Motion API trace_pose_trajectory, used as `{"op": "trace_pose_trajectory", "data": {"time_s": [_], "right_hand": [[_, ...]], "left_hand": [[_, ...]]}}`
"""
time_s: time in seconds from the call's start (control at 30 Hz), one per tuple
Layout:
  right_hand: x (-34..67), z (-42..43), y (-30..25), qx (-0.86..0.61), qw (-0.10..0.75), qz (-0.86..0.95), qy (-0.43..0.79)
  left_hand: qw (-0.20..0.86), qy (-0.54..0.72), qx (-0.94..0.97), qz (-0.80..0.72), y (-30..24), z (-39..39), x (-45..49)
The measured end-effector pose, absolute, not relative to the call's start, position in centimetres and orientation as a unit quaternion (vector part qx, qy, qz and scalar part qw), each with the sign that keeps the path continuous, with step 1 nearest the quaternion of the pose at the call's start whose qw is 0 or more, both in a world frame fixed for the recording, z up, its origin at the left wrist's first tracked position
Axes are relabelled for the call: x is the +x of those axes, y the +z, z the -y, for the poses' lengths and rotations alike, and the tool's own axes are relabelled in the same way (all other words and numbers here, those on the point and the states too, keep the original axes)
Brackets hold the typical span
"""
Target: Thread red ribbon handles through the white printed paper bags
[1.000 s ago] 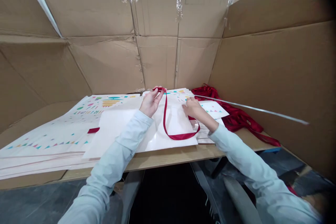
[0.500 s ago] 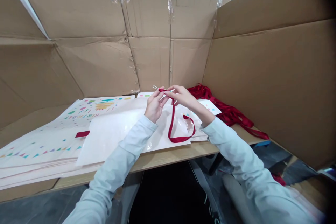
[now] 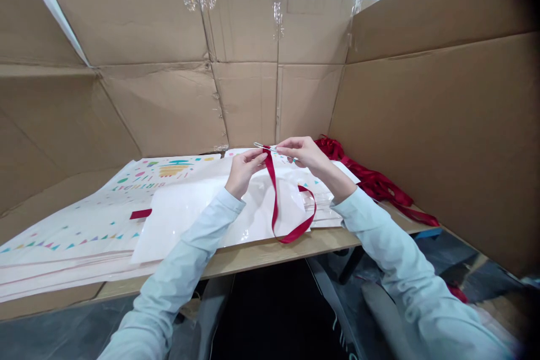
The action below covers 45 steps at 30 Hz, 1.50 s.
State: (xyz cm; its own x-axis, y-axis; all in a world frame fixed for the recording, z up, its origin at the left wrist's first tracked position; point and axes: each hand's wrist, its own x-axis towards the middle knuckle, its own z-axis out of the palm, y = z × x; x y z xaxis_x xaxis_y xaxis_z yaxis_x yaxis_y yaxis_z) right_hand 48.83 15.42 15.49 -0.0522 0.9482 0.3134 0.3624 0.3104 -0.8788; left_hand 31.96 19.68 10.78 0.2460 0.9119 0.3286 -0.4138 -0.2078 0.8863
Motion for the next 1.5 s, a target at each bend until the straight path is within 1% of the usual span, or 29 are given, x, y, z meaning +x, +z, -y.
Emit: {"op": "trace_pose_trajectory", "data": {"time_s": [0.2, 0.37, 0.5, 0.57, 0.7, 0.87, 1.0, 1.13, 1.3, 1.4, 1.5], "right_hand": [[49.5, -16.1, 14.9, -0.492, 0.476, 0.666, 0.298], [49.5, -16.6, 14.5, -0.484, 0.472, 0.687, 0.268], [49.1, -16.2, 14.7, -0.475, 0.467, 0.699, 0.260], [48.9, -15.9, 14.8, -0.474, 0.465, 0.693, 0.281], [48.4, -16.0, 14.2, -0.460, 0.466, 0.663, 0.364], [47.9, -16.4, 12.7, -0.411, 0.476, 0.640, 0.441], [47.6, -16.1, 12.6, -0.422, 0.494, 0.634, 0.420], [47.4, -16.1, 12.8, -0.424, 0.491, 0.658, 0.383], [47.4, -16.4, 12.7, -0.437, 0.524, 0.634, 0.364], [48.1, -16.4, 13.0, -0.462, 0.508, 0.635, 0.355], [50.1, -15.9, 13.7, -0.496, 0.509, 0.627, 0.319]], "left_hand": [[0.553, 0.561, 0.566, -0.243, 11.2, -19.4, 31.4], [0.594, 0.537, 0.541, -0.257, 11.4, -19.5, 31.4], [0.598, 0.539, 0.537, -0.253, 11.4, -19.6, 31.5], [0.593, 0.533, 0.549, -0.251, 11.4, -19.7, 31.5], [0.581, 0.516, 0.579, -0.245, 11.1, -20.1, 31.5], [0.545, 0.545, 0.584, -0.254, 10.9, -20.4, 32.0], [0.542, 0.550, 0.591, -0.235, 10.9, -20.4, 32.4], [0.514, 0.579, 0.575, -0.264, 10.7, -20.8, 32.7], [0.539, 0.585, 0.553, -0.248, 10.1, -21.0, 33.4], [0.536, 0.567, 0.565, -0.269, 9.7, -20.7, 33.7], [0.532, 0.519, 0.609, -0.279, 8.5, -20.3, 33.9]]}}
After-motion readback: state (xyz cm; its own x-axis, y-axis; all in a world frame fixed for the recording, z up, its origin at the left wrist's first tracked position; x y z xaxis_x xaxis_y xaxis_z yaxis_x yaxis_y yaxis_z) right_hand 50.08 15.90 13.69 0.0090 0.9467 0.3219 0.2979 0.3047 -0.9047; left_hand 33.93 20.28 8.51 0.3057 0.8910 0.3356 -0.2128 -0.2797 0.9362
